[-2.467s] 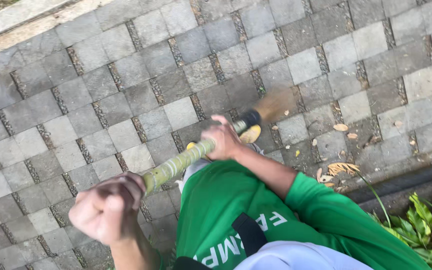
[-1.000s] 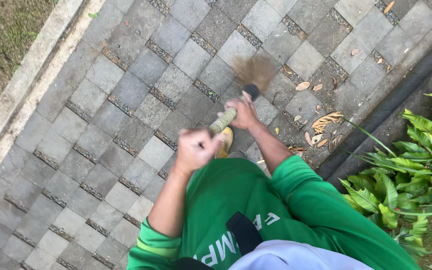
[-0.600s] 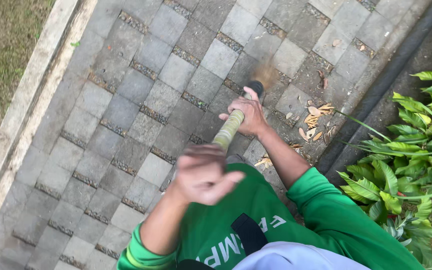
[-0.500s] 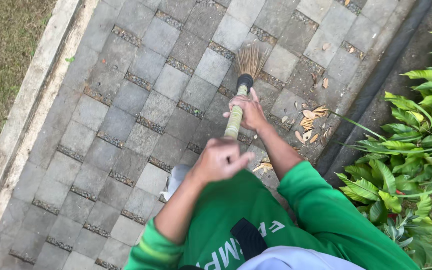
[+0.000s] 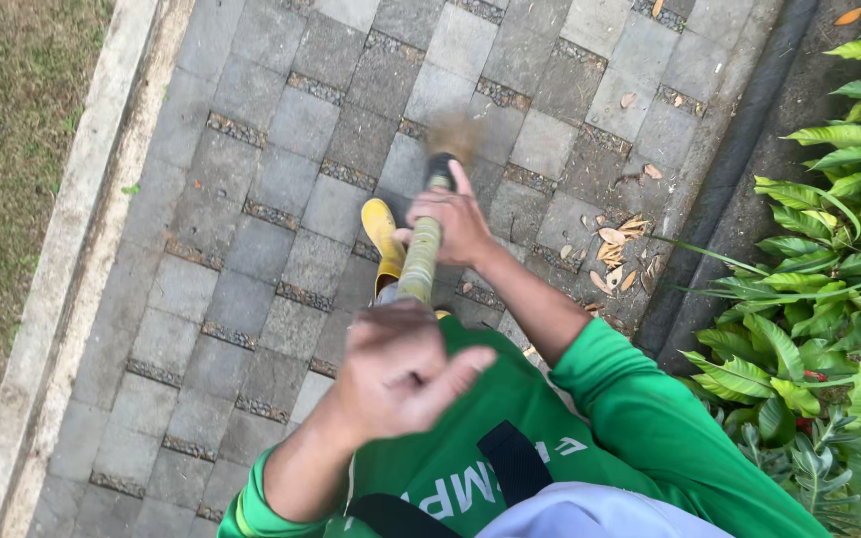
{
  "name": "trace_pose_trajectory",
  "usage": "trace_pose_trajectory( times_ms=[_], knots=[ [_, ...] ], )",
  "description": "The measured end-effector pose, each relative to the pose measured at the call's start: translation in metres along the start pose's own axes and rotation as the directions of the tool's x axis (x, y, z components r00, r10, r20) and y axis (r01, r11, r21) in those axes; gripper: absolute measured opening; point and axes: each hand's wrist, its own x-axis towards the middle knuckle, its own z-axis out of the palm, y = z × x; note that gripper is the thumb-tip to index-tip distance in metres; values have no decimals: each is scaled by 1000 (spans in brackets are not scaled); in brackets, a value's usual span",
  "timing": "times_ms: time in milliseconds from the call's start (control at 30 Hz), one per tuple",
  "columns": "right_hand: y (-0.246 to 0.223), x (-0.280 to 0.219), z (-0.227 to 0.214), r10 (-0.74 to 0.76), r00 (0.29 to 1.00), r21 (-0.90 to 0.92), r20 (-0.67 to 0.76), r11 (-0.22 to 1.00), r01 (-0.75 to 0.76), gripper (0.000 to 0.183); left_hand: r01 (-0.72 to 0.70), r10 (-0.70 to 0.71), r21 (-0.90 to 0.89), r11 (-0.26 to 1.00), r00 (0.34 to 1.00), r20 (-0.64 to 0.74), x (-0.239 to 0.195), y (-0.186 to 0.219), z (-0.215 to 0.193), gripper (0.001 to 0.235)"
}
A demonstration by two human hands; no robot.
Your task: The person sweeps a tiled outdoor walkway using a broom, collecting dry leaves and debris into a pile.
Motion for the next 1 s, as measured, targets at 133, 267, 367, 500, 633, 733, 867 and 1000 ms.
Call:
trace_pose_trajectory(
  times_ms=[133, 267, 367, 500, 633, 733, 867, 1000],
  knots=[
    [0, 80, 33, -218, 963, 163, -162, 956, 244, 36, -94, 69, 206, 974, 990, 126, 38, -31, -21, 51],
    [44, 127, 80, -15, 991, 16, 135, 1000, 12, 25, 67, -53, 164, 984, 995, -90, 38, -137, -68, 48],
    [70, 118, 96, 138, 956, -115, 258, 987, -111, 40, 430, -482, -217, 876, 772, -413, 22, -197, -123, 44],
    [64, 109, 63, 177, 952, -116, 248, 982, -152, 43, 96, -596, -763, 640, 688, -414, 53, -210, -167, 46],
    [47, 152, -10, 216, 947, -148, 238, 972, -184, 28, 168, -349, -508, 845, 893, -285, 140, -157, -175, 44],
    [64, 197, -42, 150, 989, -20, 7, 989, -149, 28, -97, 100, -182, 979, 995, 5, 203, -134, -140, 48],
    [147, 229, -48, 148, 967, 74, -210, 988, -135, 37, -346, 319, 59, 936, 909, 267, 253, -182, -54, 43],
    [238, 216, -39, 377, 916, -27, -140, 923, -384, 33, -24, 20, 12, 1000, 958, 287, 274, -276, -2, 47]
  ],
)
